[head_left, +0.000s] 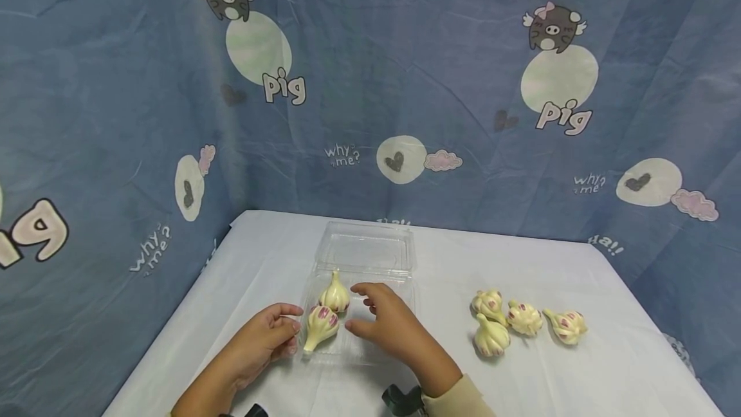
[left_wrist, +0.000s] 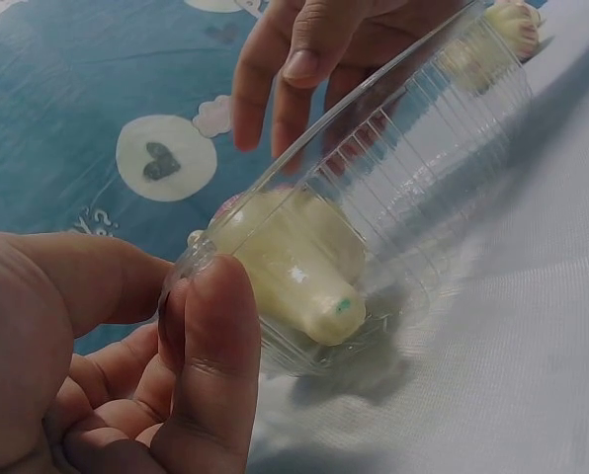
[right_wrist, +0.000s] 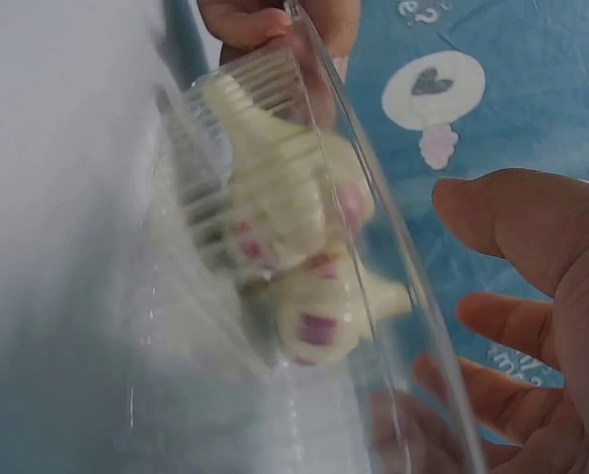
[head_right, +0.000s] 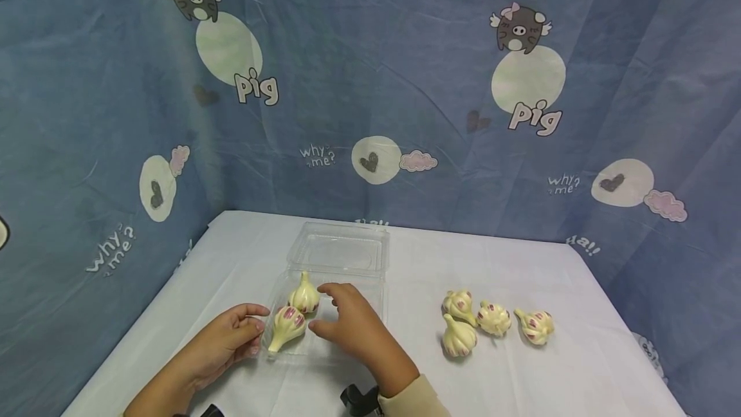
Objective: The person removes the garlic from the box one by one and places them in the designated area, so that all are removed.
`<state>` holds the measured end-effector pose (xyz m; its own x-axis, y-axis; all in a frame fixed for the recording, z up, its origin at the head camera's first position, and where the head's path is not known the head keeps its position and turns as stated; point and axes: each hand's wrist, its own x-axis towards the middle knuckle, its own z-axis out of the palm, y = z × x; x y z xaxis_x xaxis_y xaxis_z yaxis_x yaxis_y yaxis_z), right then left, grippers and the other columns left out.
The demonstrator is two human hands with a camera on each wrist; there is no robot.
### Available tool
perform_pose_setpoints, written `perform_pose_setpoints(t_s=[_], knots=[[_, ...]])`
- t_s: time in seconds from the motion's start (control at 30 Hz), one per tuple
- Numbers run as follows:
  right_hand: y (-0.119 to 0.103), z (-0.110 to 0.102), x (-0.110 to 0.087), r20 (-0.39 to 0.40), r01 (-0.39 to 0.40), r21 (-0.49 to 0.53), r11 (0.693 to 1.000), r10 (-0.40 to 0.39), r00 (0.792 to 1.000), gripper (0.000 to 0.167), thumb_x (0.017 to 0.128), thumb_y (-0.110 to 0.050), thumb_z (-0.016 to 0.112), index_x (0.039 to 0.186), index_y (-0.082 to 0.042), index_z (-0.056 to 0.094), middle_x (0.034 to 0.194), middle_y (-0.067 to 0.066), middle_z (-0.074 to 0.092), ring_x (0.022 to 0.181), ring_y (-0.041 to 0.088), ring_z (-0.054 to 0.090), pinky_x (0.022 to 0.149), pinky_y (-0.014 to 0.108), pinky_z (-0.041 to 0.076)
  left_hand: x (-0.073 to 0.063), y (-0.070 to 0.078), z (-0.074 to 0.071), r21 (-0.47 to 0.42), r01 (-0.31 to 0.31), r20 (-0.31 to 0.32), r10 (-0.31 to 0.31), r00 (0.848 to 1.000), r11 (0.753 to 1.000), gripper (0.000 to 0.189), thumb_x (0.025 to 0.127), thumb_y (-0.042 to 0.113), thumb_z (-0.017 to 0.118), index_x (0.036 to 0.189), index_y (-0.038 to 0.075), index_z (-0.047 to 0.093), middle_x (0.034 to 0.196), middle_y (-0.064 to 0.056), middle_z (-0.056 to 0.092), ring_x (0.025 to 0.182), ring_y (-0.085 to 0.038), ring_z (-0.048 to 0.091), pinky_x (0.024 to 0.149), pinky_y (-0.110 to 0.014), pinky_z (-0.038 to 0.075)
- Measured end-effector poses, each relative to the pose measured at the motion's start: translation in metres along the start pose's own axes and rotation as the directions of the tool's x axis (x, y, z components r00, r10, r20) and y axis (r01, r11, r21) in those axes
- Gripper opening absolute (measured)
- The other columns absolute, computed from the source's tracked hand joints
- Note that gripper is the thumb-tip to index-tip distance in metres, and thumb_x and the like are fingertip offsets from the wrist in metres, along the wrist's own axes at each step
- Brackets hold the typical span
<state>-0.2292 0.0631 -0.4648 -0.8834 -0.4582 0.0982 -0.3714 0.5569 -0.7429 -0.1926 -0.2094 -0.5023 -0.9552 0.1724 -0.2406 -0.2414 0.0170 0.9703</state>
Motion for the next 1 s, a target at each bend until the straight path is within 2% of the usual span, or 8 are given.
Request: perform_pose_setpoints(t_s=[0.2, 0.53, 1.0], knots=[[-0.006, 0.006, 0.004, 0.022, 0.002, 0.024, 1.000, -0.003, 1.000, 0.059, 0.092, -0.030, 0.082, 0.144, -0.013, 0.059, 0.144, 0.012, 0.058, 0.126, 0.036, 0.064, 0.102, 0.049, 0.056, 0.001, -0.001, 0.000, 0.000, -0.005, 0.007, 0.005, 1.000, 1.000, 0.045, 0.105, 0.011, 0.060, 0.142, -0.008, 0.042, 0.096, -0.005, 0.062, 0.073, -0.011, 0.060, 0.066, -0.024, 0.056], [-0.011, 0.016, 0.009, 0.037, -0.008, 0.028, 1.000, 0.007, 0.999, 0.059, 0.091, -0.032, 0.082, 0.143, -0.014, 0.060, 0.143, 0.009, 0.060, 0.123, 0.035, 0.066, 0.099, 0.048, 0.057, 0.000, 0.000, 0.001, 0.007, 0.006, -0.006, -0.006, 1.000, 1.000, 0.043, 0.103, 0.010, 0.062, 0.139, -0.007, 0.045, 0.096, -0.005, 0.062, 0.073, -0.011, 0.059, 0.065, -0.025, 0.056], [-0.010, 0.026, 0.015, 0.024, 0.013, -0.007, 1.000, -0.013, 1.000, 0.060, 0.086, -0.028, 0.085, 0.139, -0.012, 0.063, 0.135, 0.009, 0.062, 0.115, 0.029, 0.068, 0.095, 0.038, 0.057, 0.002, -0.003, -0.001, -0.004, 0.003, 0.021, -0.003, 1.000, 1.000, 0.044, 0.104, 0.010, 0.060, 0.141, -0.007, 0.042, 0.098, -0.006, 0.062, 0.074, -0.011, 0.059, 0.066, -0.025, 0.057]])
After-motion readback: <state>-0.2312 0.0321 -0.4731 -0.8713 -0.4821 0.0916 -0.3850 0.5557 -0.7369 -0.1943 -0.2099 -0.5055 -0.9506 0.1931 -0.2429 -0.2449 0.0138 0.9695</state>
